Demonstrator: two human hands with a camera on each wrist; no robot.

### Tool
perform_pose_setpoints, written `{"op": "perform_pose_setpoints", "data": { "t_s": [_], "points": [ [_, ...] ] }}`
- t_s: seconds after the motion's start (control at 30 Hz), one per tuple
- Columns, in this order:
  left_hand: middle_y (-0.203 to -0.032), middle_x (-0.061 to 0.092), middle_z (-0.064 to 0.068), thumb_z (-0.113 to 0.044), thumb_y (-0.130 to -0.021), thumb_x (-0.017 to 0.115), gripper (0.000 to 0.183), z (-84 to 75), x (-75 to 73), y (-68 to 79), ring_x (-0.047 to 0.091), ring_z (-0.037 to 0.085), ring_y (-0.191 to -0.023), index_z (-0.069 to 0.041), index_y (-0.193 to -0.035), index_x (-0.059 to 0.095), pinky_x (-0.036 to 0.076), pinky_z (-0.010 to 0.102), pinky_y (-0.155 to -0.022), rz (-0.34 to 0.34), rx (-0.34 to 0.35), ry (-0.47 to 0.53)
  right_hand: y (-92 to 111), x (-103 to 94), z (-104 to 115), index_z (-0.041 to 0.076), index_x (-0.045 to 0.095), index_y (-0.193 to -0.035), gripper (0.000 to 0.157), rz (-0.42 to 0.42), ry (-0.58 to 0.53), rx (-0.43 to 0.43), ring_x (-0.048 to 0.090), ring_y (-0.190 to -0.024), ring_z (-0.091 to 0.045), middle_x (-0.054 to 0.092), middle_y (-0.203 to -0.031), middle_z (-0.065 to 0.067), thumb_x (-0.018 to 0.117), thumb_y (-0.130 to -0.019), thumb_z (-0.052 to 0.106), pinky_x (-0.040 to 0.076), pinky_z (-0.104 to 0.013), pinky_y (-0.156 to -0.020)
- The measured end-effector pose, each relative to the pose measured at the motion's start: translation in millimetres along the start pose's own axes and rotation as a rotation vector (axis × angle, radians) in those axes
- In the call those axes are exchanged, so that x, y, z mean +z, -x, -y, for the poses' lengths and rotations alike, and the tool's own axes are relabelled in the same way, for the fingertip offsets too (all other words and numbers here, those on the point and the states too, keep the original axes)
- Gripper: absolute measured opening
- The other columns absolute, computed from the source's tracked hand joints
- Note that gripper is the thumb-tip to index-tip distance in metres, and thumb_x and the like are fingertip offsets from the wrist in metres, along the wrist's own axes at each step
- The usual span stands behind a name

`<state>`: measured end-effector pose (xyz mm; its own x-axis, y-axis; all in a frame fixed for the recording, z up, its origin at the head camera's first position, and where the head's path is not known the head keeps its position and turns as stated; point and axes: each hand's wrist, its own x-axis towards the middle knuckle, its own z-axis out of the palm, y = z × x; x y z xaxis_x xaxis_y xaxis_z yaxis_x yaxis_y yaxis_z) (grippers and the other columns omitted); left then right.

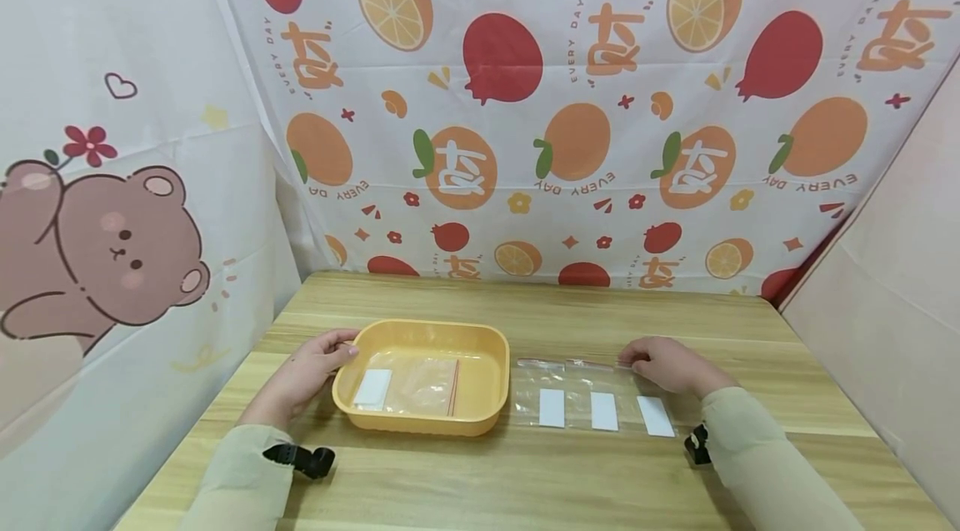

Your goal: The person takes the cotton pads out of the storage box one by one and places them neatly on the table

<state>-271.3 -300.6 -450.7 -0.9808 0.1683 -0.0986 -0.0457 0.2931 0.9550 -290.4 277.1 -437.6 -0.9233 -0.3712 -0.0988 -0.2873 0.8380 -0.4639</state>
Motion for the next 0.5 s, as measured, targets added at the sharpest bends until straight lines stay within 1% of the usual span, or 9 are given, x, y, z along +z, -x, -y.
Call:
{"op": "perform_pose_setpoints", "data": {
  "t_s": [0.2, 0.37, 0.5],
  "points": [
    [-0.122, 0.053, 0.022, -0.020, -0.108, 0.051, 0.053, -0.5, 1.1, 1.1, 0.061, 0.021, -0.099, 0.007, -0.151, 0.035, 0.058, 0.034, -0.077, 0.001, 0.002, 0.004, 0.6, 1.1, 1.1, 0.012, 0.074, -0.112, 0.021, -0.001, 0.010, 0.013, 0.062, -0.101, -0.019, 0.069, -0.107, 0.002, 0.061, -0.098, 0.005, 0.051, -0.050, -0.094],
    [-0.122, 0.053, 0.023, -0.019, -0.108, 0.051, 0.055, -1.8, 2.2, 3.0, 0.061, 0.020, -0.098, 0.009, -0.151, 0.034, 0.058, 0.034, -0.076, 0.013, 0.015, 0.011, 0.1, 0.8, 0.2, 0.014, 0.074, -0.111, 0.022, -0.005, 0.036, -0.009, 0.062, -0.101, -0.019, 0.069, -0.105, 0.003, 0.060, -0.097, 0.005, 0.051, -0.049, -0.092],
    [-0.121, 0.053, 0.022, -0.020, -0.107, 0.052, 0.053, -1.7, 1.2, 2.3, 0.061, 0.020, -0.098, 0.007, -0.151, 0.035, 0.058, 0.034, -0.076, -0.001, 0.000, 0.008, 0.4, 0.0, 1.1, 0.014, 0.075, -0.111, 0.022, -0.004, 0.049, -0.024, 0.062, -0.099, -0.018, 0.069, -0.104, 0.003, 0.060, -0.097, 0.005, 0.051, -0.048, -0.090]
  ]
}}
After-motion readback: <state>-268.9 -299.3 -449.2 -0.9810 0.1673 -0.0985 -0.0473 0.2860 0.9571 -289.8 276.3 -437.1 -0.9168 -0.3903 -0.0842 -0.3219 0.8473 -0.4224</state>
